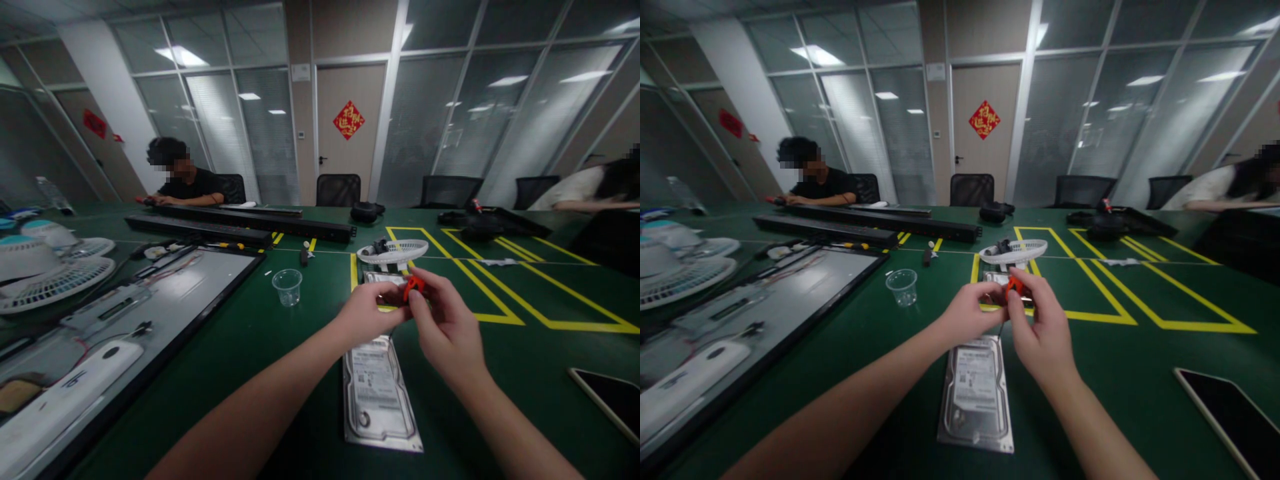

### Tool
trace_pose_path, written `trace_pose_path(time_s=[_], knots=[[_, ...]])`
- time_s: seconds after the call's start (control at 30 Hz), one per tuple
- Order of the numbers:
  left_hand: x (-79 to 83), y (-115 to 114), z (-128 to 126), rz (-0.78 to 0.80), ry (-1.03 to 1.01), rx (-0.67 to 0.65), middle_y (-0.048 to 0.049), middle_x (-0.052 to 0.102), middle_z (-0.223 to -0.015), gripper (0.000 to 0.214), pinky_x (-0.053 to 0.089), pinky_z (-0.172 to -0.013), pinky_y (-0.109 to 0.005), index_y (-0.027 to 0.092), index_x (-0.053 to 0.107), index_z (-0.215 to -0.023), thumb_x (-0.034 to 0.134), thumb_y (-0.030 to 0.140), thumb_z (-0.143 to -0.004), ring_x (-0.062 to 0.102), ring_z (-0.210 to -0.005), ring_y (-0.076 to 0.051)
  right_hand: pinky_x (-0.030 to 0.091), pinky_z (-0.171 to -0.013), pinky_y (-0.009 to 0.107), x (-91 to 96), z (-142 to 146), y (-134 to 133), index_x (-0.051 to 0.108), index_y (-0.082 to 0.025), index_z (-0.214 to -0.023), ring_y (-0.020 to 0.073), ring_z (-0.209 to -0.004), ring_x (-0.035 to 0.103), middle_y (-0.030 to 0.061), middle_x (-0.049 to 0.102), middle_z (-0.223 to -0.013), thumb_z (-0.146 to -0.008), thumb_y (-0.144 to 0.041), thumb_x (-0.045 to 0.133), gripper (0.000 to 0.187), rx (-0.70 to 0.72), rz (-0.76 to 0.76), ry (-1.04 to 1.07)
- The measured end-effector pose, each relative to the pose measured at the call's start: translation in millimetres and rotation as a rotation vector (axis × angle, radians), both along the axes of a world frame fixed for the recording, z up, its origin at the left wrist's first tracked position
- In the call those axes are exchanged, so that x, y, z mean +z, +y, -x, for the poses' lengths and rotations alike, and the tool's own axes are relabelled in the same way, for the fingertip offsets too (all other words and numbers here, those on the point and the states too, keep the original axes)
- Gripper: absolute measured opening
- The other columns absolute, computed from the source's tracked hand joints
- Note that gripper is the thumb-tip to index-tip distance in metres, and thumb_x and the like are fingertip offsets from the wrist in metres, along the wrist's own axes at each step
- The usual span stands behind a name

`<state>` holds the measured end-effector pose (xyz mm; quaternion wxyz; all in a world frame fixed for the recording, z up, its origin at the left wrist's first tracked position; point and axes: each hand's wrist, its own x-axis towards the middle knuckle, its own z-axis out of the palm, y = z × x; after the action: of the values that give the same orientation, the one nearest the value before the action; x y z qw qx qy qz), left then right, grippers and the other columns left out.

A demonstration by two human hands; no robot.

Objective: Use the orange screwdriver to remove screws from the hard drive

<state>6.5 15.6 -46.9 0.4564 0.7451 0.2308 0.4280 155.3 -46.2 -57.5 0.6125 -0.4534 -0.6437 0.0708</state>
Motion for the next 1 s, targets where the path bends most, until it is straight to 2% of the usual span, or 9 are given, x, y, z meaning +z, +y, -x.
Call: trace_pose_path(time_s=[0.13,0.27,0.47,0.57,0.67,0.8,0.9,1.0], knots=[[0.6,0.0,-0.3,0.021,-0.020,0.035,-0.0027,0.073,-0.082,0.013,0.051,-0.075,-0.025,0.013,0.073,-0.083,0.084,0.015,-0.076,0.065,-0.080,-0.016,0.058,-0.092,0.045,-2.2,-3.5,3.7,0.067,-0.030,-0.131,0.0252,-0.102,0.070,0.0070,0.068,-0.116,-0.100,-0.033,0.071,0.032,-0.057,-0.042,-0.037],[-1.5,1.1,-0.9,-0.001,-0.022,0.005,-0.0047,0.077,-0.088,0.010,0.054,-0.081,-0.028,0.012,0.076,-0.088,0.081,0.014,-0.079,0.069,-0.085,-0.018,0.058,-0.092,0.046,-1.7,-4.8,2.9,0.067,-0.030,-0.130,0.0257,-0.101,0.071,0.0063,0.068,-0.115,-0.098,-0.035,0.074,0.033,-0.056,-0.039,-0.020],[-2.1,1.6,0.4,-0.009,0.039,-0.046,-0.0051,0.079,-0.091,0.014,0.052,-0.083,-0.028,0.011,0.080,-0.094,0.070,0.021,-0.092,0.070,-0.087,-0.018,0.054,-0.111,0.048,2.4,-1.0,-2.9,0.068,-0.033,-0.140,0.0276,-0.127,0.069,0.0072,0.072,-0.139,-0.108,-0.034,0.056,0.034,-0.017,0.002,0.022],[-0.5,0.1,0.6,-0.012,0.033,-0.043,-0.0053,0.079,-0.091,0.013,0.053,-0.084,-0.028,0.011,0.079,-0.093,0.070,0.020,-0.092,0.070,-0.087,-0.018,0.057,-0.104,0.046,2.3,-0.1,-2.3,0.067,-0.031,-0.140,0.0265,-0.119,0.071,0.0079,0.073,-0.132,-0.107,-0.034,0.059,0.034,-0.025,-0.003,0.006],[1.5,-1.9,0.5,-0.034,-0.008,-0.012,-0.0054,0.076,-0.089,0.008,0.054,-0.083,-0.028,0.012,0.076,-0.089,0.076,0.019,-0.086,0.069,-0.088,-0.019,0.059,-0.094,0.044,1.3,-0.7,0.1,0.066,-0.030,-0.138,0.0248,-0.106,0.072,0.0081,0.072,-0.121,-0.104,-0.033,0.064,0.034,-0.027,-0.026,-0.003],[1.8,-2.8,0.2,-0.052,-0.033,0.019,-0.0045,0.075,-0.088,0.013,0.056,-0.082,-0.029,0.013,0.073,-0.087,0.082,0.015,-0.079,0.070,-0.087,-0.019,0.058,-0.093,0.046,-0.5,-2.7,3.3,0.067,-0.030,-0.130,0.0251,-0.102,0.071,0.0065,0.069,-0.115,-0.098,-0.034,0.073,0.032,-0.068,-0.042,-0.019],[0.9,-2.4,0.0,-0.073,-0.007,0.010,-0.0057,0.075,-0.090,0.007,0.056,-0.083,-0.030,0.012,0.073,-0.088,0.078,0.015,-0.084,0.070,-0.089,-0.020,0.058,-0.093,0.046,-1.1,-3.1,3.9,0.068,-0.030,-0.128,0.0254,-0.102,0.072,0.0059,0.070,-0.114,-0.097,-0.035,0.076,0.033,-0.066,-0.037,0.000],[0.3,-1.6,-0.1,-0.095,0.025,-0.019,-0.0069,0.078,-0.094,0.005,0.056,-0.085,-0.031,0.012,0.076,-0.092,0.073,0.016,-0.090,0.070,-0.090,-0.020,0.059,-0.097,0.046,0.5,-2.2,1.7,0.067,-0.030,-0.135,0.0261,-0.108,0.073,0.0077,0.073,-0.121,-0.102,-0.038,0.068,0.034,-0.029,-0.014,0.024]])
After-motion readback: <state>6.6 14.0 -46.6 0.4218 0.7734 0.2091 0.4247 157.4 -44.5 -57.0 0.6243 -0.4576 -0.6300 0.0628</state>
